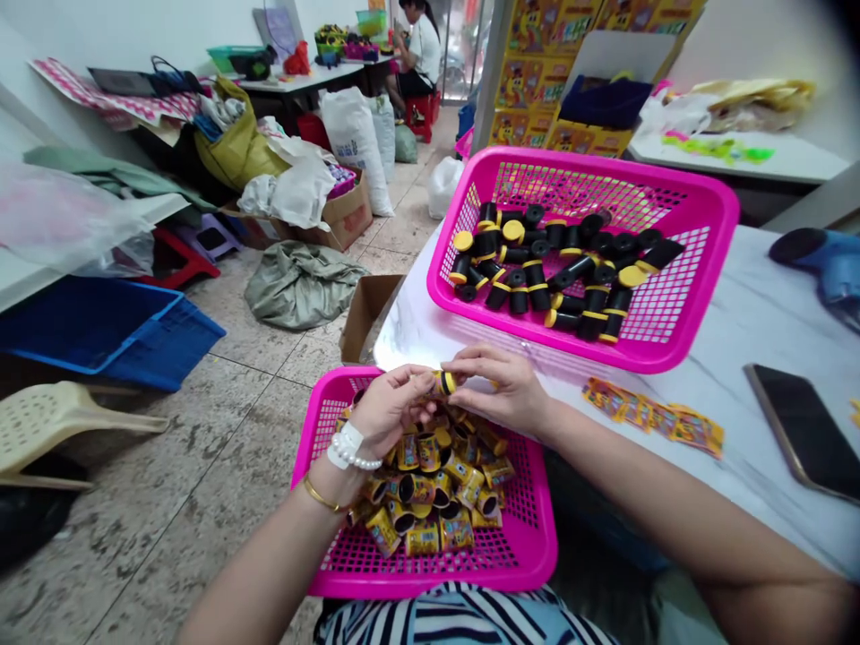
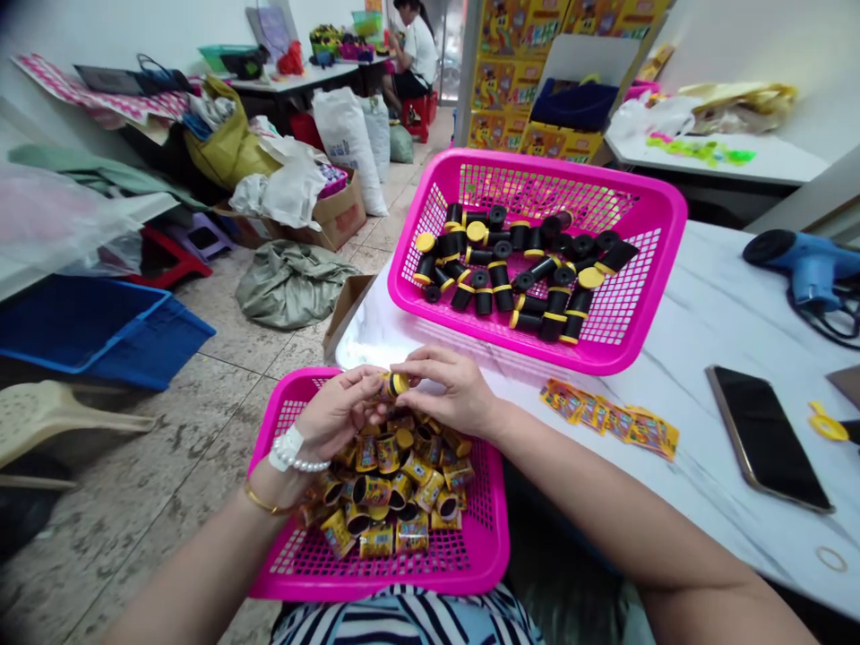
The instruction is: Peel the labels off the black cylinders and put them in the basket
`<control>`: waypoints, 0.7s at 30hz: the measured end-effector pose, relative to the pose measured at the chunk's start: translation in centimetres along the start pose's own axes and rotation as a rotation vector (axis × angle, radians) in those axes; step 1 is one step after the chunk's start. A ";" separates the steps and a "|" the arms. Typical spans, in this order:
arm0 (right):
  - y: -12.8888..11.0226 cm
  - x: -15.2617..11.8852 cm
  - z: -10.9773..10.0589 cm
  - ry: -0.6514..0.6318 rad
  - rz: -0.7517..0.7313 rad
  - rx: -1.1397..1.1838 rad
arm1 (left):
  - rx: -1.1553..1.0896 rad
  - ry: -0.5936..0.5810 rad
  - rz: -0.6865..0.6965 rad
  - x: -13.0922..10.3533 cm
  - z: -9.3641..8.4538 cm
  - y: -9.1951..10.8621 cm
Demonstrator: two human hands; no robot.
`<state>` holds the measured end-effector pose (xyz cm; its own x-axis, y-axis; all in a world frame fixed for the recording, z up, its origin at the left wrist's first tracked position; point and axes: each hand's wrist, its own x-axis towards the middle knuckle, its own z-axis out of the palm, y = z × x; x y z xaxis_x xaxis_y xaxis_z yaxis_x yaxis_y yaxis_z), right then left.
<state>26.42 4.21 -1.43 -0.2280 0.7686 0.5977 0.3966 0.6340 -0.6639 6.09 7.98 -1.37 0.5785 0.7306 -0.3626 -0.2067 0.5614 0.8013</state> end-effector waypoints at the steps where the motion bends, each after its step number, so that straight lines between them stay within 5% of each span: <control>1: -0.1 -0.1 0.0 0.016 0.023 0.014 | 0.041 0.026 0.050 -0.2 0.4 0.1; 5: -0.5 -0.3 0.2 0.083 0.111 0.090 | 0.364 0.123 0.372 -0.6 2.0 0.7; 8: -0.5 -0.3 0.3 0.126 0.134 0.066 | 0.488 0.126 0.472 -0.4 2.3 1.2; 15: 0.3 -0.2 0.0 0.204 0.010 -0.086 | 0.319 0.001 0.200 1.1 0.9 1.6; 18: 0.3 -0.3 0.2 0.243 0.067 -0.003 | 0.359 0.001 0.255 1.1 1.1 1.6; 21: 0.2 -0.3 0.5 0.290 0.284 0.250 | 0.529 0.018 0.393 1.0 1.9 2.1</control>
<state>26.09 4.13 -2.02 0.1306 0.8814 0.4539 0.1727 0.4306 -0.8858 7.74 9.15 0.84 0.5250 0.8511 0.0004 0.0185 -0.0119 0.9998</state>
